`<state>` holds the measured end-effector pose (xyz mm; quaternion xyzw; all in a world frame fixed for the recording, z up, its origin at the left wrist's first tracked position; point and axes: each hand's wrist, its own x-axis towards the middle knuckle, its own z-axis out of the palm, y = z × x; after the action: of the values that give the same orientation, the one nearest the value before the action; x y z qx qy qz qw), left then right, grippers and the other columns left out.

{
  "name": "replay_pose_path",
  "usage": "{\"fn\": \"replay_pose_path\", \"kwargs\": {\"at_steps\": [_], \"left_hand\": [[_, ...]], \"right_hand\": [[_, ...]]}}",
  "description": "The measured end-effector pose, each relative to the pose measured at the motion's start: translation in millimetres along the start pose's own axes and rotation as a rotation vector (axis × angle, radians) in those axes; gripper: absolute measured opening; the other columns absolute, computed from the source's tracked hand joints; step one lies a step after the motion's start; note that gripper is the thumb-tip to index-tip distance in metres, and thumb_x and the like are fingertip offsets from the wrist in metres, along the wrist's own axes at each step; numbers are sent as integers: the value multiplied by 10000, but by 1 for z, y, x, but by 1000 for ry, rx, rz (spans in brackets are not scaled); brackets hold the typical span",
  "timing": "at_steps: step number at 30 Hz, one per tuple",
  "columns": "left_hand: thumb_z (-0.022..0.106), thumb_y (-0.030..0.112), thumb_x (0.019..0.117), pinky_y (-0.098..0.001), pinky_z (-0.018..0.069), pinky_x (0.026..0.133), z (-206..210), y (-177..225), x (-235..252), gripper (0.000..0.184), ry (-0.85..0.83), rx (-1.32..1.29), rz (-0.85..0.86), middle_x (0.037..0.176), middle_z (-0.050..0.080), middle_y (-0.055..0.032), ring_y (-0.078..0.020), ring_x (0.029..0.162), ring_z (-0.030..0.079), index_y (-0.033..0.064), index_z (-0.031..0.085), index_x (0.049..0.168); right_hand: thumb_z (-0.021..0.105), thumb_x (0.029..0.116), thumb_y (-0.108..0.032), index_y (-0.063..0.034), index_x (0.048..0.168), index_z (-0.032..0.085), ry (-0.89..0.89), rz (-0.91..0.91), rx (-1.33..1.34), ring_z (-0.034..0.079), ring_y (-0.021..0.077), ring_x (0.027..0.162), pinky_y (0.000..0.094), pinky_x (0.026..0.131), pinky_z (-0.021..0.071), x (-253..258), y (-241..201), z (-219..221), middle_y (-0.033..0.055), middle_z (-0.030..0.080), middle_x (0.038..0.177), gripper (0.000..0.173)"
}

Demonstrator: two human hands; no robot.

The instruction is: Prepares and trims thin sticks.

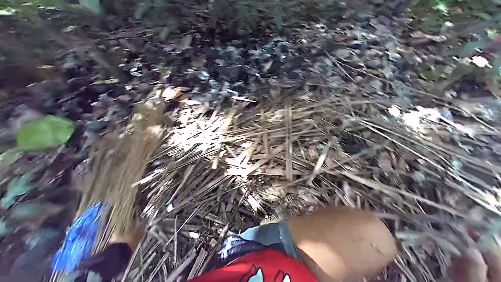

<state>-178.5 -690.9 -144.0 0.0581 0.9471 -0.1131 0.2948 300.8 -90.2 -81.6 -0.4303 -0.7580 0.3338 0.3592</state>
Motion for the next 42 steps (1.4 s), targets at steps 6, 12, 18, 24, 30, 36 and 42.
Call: {"fn": "replay_pose_path", "kwargs": {"at_steps": [6,12,18,24,30,36,42], "left_hand": [[503,-40,981,-583,415,1129,20,321,-4,356,96,-316,1055,1385,578,-327,-479,1300,566,-125,612,1309],[484,624,1003,-357,498,1071,-27,516,-144,727,-428,-659,1872,1433,591,-170,-174,1309,580,-5,620,1342],[622,162,972,-312,574,839,-36,594,-195,209,-106,-486,2141,979,724,-146,-176,897,701,3,753,940],[533,38,1041,-538,408,1132,47,796,-173,413,-338,108,1610,1409,558,-296,-430,1308,556,-60,502,1441],[662,246,1004,-701,318,1131,160,864,-122,581,-161,484,1425,1433,524,-342,-534,1365,464,4,473,1497],[396,169,1109,-647,404,1094,109,866,-155,405,-48,267,1372,1474,509,-298,-490,1332,528,-8,502,1458],[730,387,937,-685,472,992,165,825,-133,876,-87,291,1294,1535,364,-368,-559,1241,553,141,253,1629]], "right_hand": [[354,1073,-250,81,1497,292,386,215,136,517,-33,555,171,532,493,-13,-17,-21,-71,548,767,541],[240,1112,-205,-61,1427,456,721,373,420,488,0,457,165,467,465,-41,-6,-61,-129,518,611,408],[174,1121,-220,-71,1368,515,927,437,469,484,0,451,171,464,462,-62,19,-101,-123,527,596,447],[112,1124,-266,-73,1356,527,1041,483,594,461,25,412,185,430,443,-62,24,-110,-91,510,557,513],[129,1110,-263,-62,1354,528,1004,473,583,476,20,433,178,452,454,-75,31,-118,-89,525,564,509],[115,1117,-253,-90,1280,587,1102,491,556,481,20,437,174,451,451,-76,48,-133,-86,543,574,525],[122,1114,-239,-75,1296,562,1077,498,577,485,19,432,175,451,458,-58,60,-130,-86,533,558,503]]}}
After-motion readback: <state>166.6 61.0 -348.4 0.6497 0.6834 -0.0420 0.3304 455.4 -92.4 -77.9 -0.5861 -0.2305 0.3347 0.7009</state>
